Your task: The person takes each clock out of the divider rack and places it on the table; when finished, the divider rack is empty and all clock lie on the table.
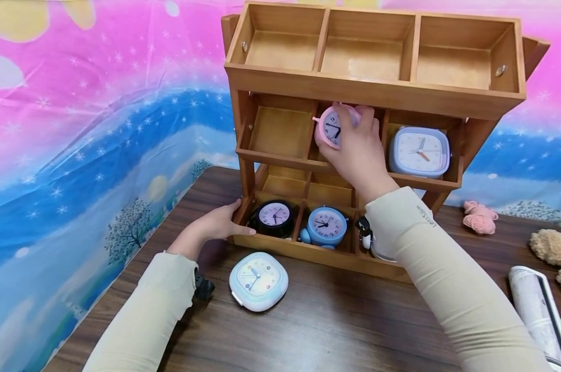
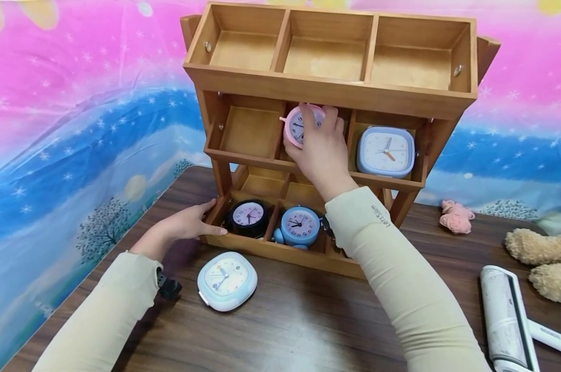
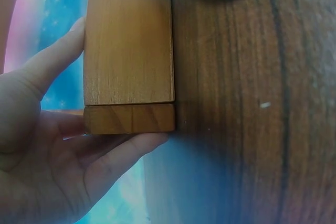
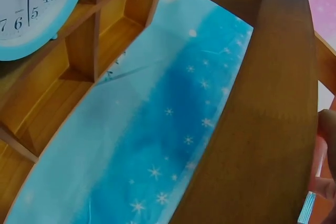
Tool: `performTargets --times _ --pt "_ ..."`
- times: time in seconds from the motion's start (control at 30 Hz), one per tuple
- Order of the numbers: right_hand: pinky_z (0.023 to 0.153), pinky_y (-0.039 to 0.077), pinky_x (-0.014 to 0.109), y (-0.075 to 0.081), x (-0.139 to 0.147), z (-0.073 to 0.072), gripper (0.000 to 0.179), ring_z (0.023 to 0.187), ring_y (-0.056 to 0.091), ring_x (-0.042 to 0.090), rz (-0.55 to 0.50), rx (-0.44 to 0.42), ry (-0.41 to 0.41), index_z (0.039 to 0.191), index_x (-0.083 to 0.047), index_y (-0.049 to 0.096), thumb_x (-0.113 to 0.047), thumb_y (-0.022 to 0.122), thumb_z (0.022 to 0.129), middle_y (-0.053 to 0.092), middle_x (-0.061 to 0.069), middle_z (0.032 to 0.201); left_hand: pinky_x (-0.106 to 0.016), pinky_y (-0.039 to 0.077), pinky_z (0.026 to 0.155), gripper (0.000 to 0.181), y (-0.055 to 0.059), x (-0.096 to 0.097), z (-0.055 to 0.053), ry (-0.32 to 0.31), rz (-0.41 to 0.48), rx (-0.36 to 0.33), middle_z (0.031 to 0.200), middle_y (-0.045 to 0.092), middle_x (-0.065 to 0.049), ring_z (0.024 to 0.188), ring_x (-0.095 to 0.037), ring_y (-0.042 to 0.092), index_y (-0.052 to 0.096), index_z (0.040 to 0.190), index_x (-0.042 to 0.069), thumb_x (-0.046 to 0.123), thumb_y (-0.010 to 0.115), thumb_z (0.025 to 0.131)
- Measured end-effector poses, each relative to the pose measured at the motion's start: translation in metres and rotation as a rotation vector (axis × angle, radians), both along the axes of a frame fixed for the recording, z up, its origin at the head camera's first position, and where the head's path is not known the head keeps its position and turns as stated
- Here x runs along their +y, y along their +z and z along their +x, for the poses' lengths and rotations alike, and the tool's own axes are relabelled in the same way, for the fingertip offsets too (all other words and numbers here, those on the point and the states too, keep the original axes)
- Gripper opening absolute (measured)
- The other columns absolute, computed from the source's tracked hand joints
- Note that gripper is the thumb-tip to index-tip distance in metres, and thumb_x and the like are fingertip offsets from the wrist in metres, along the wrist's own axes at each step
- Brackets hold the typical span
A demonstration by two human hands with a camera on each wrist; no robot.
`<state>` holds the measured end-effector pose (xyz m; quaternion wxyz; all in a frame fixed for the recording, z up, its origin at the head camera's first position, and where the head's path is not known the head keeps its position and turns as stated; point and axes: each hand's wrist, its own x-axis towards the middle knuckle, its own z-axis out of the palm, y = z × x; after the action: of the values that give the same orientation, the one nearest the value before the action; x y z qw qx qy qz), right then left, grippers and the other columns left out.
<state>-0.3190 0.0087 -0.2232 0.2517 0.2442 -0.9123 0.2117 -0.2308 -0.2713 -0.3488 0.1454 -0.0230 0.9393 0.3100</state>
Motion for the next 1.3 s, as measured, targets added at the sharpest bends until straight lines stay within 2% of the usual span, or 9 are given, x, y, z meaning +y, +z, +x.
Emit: performTargets --times 0.23,0.4,0.53,0.7,0.87,1.07,1.2,1.3 --pt "0.103 0.033 0.054 0.004 0.003 0.004 0.062 0.122 0.035 0.044 0.014 0.055 -0.021 0.148 -0.019 0.048 -0.051 0.055 0.095 0.032 0.03 0.14 -0.053 0.038 0.108 0.099 -0.003 0.001 0.0 0.001 0.012 -0.017 0.158 0.025 -0.027 0.139 -0.042 0.036 0.004 0.159 0.002 0.04 0.069 0.094" --pt "0.104 0.032 0.051 0.002 0.003 0.014 0.063 0.123 0.035 0.039 -0.034 -0.006 0.016 0.15 -0.026 0.048 -0.055 0.052 0.093 0.032 0.023 0.143 -0.055 0.032 0.111 0.1 -0.007 0.0 0.001 -0.009 0.016 -0.014 0.159 0.022 -0.027 0.142 -0.044 0.03 0.004 0.159 0.002 0.041 0.069 0.094" --pt "0.097 0.041 0.05 -0.001 0.006 0.033 0.067 0.12 0.041 0.034 -0.041 -0.066 0.068 0.147 -0.028 0.051 -0.057 0.061 0.088 0.039 0.018 0.139 -0.055 0.032 0.111 0.1 -0.009 0.0 0.003 -0.008 0.022 -0.024 0.159 0.022 -0.026 0.143 -0.043 0.029 0.003 0.159 0.003 0.041 0.068 0.094" --pt "0.083 0.048 0.049 -0.009 0.016 0.066 0.07 0.11 0.045 0.029 0.027 -0.128 0.145 0.141 -0.029 0.057 -0.061 0.071 0.08 0.044 0.013 0.129 -0.056 0.032 0.111 0.099 -0.007 -0.001 0.002 0.001 0.015 -0.027 0.159 0.021 -0.026 0.143 -0.043 0.029 0.003 0.159 0.004 0.042 0.068 0.094" --pt "0.07 0.051 0.041 -0.029 0.026 0.093 0.075 0.096 0.049 0.024 0.181 -0.166 0.189 0.139 -0.032 0.058 -0.064 0.075 0.074 0.046 0.009 0.117 -0.056 0.032 0.111 0.1 -0.002 -0.002 -0.002 0.0 0.007 -0.026 0.16 0.021 -0.026 0.143 -0.043 0.029 0.001 0.16 0.006 0.043 0.067 0.094" --pt "0.06 0.051 0.039 -0.065 0.036 0.113 0.071 0.085 0.054 0.023 0.324 -0.161 0.243 0.131 -0.031 0.063 -0.066 0.075 0.071 0.048 0.008 0.108 -0.055 0.034 0.11 0.101 0.003 -0.004 -0.005 -0.005 0.008 -0.022 0.16 0.021 -0.026 0.142 -0.043 0.031 0.0 0.16 0.005 0.043 0.068 0.094" --pt "0.058 0.052 0.038 -0.086 0.041 0.123 0.067 0.082 0.055 0.022 0.376 -0.186 0.286 0.127 -0.031 0.064 -0.064 0.077 0.07 0.049 0.006 0.106 -0.055 0.036 0.109 0.101 0.001 -0.003 -0.004 -0.009 0.023 -0.018 0.159 0.022 -0.026 0.141 -0.042 0.033 0.0 0.16 0.006 0.042 0.068 0.094" --pt "0.062 0.053 0.037 -0.099 0.045 0.128 0.067 0.085 0.056 0.021 0.415 -0.204 0.335 0.126 -0.029 0.064 -0.059 0.08 0.068 0.051 0.006 0.106 -0.055 0.036 0.108 0.1 0.0 -0.003 -0.004 -0.008 0.026 -0.022 0.159 0.022 -0.026 0.141 -0.042 0.033 0.0 0.16 0.006 0.041 0.068 0.094"
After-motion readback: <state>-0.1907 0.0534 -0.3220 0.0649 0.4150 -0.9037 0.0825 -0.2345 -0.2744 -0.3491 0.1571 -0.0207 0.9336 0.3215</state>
